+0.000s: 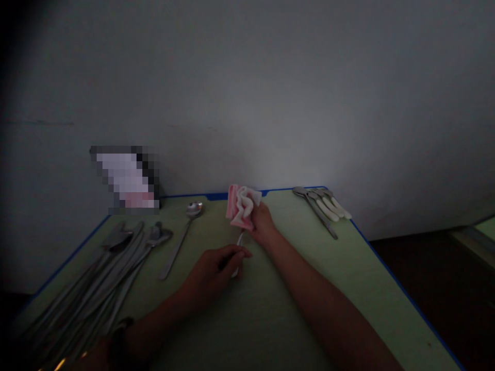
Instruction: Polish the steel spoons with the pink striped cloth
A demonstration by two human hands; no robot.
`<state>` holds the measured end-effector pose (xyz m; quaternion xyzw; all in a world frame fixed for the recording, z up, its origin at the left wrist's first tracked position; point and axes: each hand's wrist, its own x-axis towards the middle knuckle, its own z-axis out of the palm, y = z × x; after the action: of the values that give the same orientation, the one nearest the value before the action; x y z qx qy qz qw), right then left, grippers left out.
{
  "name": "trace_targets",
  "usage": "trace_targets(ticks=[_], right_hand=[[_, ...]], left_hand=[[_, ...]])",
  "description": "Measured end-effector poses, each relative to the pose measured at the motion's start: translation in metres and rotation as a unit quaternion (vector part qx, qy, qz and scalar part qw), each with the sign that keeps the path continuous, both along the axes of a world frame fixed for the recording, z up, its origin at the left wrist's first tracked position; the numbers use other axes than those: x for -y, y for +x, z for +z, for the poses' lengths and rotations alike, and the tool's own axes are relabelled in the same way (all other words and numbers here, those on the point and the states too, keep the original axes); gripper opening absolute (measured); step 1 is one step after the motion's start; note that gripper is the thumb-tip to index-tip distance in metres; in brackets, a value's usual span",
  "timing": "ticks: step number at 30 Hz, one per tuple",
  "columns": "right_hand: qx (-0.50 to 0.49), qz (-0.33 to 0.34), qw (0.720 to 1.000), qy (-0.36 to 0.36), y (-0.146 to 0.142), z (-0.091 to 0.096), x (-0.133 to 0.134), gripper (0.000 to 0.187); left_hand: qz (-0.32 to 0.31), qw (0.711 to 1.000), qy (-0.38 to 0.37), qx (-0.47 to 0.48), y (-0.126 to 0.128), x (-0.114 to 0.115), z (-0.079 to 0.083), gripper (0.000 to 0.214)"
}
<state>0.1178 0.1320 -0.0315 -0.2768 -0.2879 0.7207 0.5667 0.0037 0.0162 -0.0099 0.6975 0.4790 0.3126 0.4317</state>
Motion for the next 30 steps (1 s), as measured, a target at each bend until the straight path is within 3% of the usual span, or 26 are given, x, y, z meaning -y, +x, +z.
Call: trace_targets(ticks=[6,13,17,21,24,28,30], right_hand=[[0.091,-0.024,0.994,0.054,-0.002,0.003,0.006,0.009],[0.125,0.036,0.99,0.051,0.001,0.001,0.005,0.022],[0.09,-0.013,0.995,0.027,-0.001,-0.003,0.002,0.032],[0.068,-0.046,0.997,-0.011,-0.003,-0.005,0.001,0.027],[-0.018,-0.018,0.999,-0.046,-0.001,0.0,0.003,0.026],[-0.114,0.041,0.991,-0.06,0.004,0.012,0.009,0.055],[-0.125,0.046,0.99,-0.053,0.005,0.017,0.011,0.059]], left_hand=[[0.043,0.999,-0.005,0.002,0.001,-0.001,0.001,0.032],[0.04,0.999,0.007,-0.014,0.0,-0.003,-0.002,0.031],[0.017,1.0,0.021,-0.011,-0.001,-0.004,-0.005,0.029],[0.009,1.0,0.016,0.0,-0.001,-0.004,-0.004,0.029],[0.025,1.0,0.012,0.011,-0.001,-0.004,-0.002,0.028],[0.026,0.999,-0.004,0.039,-0.001,-0.004,-0.002,0.027],[0.029,0.998,-0.018,0.054,0.0,-0.004,-0.003,0.027]])
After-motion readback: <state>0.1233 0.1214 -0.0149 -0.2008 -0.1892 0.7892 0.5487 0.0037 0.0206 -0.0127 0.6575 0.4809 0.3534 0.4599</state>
